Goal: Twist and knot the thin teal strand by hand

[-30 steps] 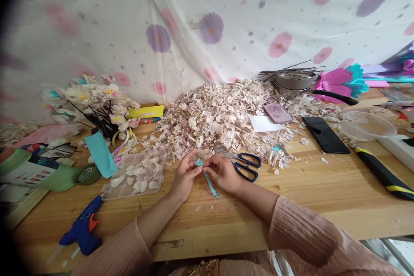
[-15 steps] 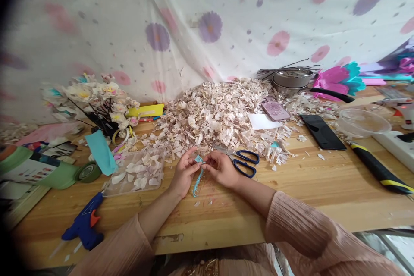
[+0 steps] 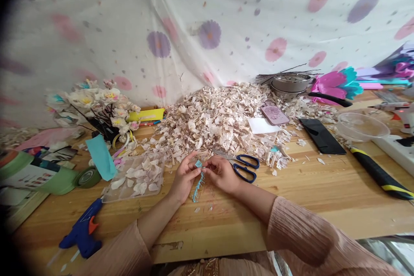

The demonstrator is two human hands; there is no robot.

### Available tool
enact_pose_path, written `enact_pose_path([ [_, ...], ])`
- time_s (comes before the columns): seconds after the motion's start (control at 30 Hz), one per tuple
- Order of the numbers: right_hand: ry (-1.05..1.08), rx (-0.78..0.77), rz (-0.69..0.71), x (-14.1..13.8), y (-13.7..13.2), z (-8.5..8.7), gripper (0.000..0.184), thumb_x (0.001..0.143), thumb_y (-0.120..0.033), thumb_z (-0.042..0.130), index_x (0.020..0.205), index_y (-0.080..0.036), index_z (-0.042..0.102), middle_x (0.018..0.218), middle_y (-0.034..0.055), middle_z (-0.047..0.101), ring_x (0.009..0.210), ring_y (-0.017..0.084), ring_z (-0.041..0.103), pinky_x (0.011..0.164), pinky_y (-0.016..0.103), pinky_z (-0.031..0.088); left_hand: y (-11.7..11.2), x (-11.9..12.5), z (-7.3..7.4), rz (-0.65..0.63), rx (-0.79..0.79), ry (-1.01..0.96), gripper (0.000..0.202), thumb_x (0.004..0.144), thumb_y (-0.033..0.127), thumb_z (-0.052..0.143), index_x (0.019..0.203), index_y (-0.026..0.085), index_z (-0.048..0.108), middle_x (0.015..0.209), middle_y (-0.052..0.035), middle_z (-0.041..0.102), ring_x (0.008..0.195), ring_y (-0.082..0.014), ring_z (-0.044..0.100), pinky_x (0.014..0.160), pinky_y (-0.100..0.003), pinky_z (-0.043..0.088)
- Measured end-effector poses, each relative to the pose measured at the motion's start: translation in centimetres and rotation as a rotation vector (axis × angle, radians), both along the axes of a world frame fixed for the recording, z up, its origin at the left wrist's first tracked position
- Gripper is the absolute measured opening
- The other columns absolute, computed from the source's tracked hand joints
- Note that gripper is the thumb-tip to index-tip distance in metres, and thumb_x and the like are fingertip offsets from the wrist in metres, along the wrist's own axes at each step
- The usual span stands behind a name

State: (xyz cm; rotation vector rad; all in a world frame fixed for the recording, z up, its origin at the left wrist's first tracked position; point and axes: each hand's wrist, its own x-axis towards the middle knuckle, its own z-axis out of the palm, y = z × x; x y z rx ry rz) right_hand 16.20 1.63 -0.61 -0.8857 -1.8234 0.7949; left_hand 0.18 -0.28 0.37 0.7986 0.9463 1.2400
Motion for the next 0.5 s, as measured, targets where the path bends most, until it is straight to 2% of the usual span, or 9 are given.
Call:
enact_pose_path([
  [0.1, -0.008, 0.023, 0.004, -0.01, -0.06, 0.21, 0.027, 0.091, -0.043, 0.058, 0.082, -0.018, 0.066, 0.073, 0.0056, 0.067, 0.067, 0.018, 0.059, 0.062, 0.030, 0.047, 0.10, -0.04, -0.19, -0.011, -0.006, -0.013, 0.065, 0.064, 0.018, 0.078, 0.124, 0.019, 0.054, 0.078, -0.0007, 0.070, 0.075, -0.0146, 0.063, 0.077, -0.027, 0.044],
  [0.3, -0.005, 0.068, -0.013, -0.14, 0.03, 0.20, 0.025, 0.092, -0.040, 0.058, 0.080, -0.020, 0.068, 0.069, 0.0055, 0.067, 0.066, 0.018, 0.060, 0.062, 0.031, 0.047, 0.15, -0.04, -0.17, 0.004, -0.003, -0.012, 0.064, 0.063, 0.017, 0.078, 0.122, 0.019, 0.056, 0.076, 0.0001, 0.068, 0.072, -0.0135, 0.061, 0.073, -0.025, 0.043],
  [0.5, 0.005, 0.088, -0.034, -0.12, 0.23, -0.05, 0.028, 0.091, -0.043, 0.060, 0.079, -0.020, 0.069, 0.069, 0.0055, 0.068, 0.065, 0.018, 0.061, 0.062, 0.032, 0.049, 0.10, -0.05, -0.21, 0.025, -0.003, 0.007, 0.063, 0.063, 0.019, 0.079, 0.122, 0.019, 0.057, 0.073, 0.0013, 0.066, 0.070, -0.0132, 0.060, 0.072, -0.025, 0.043],
])
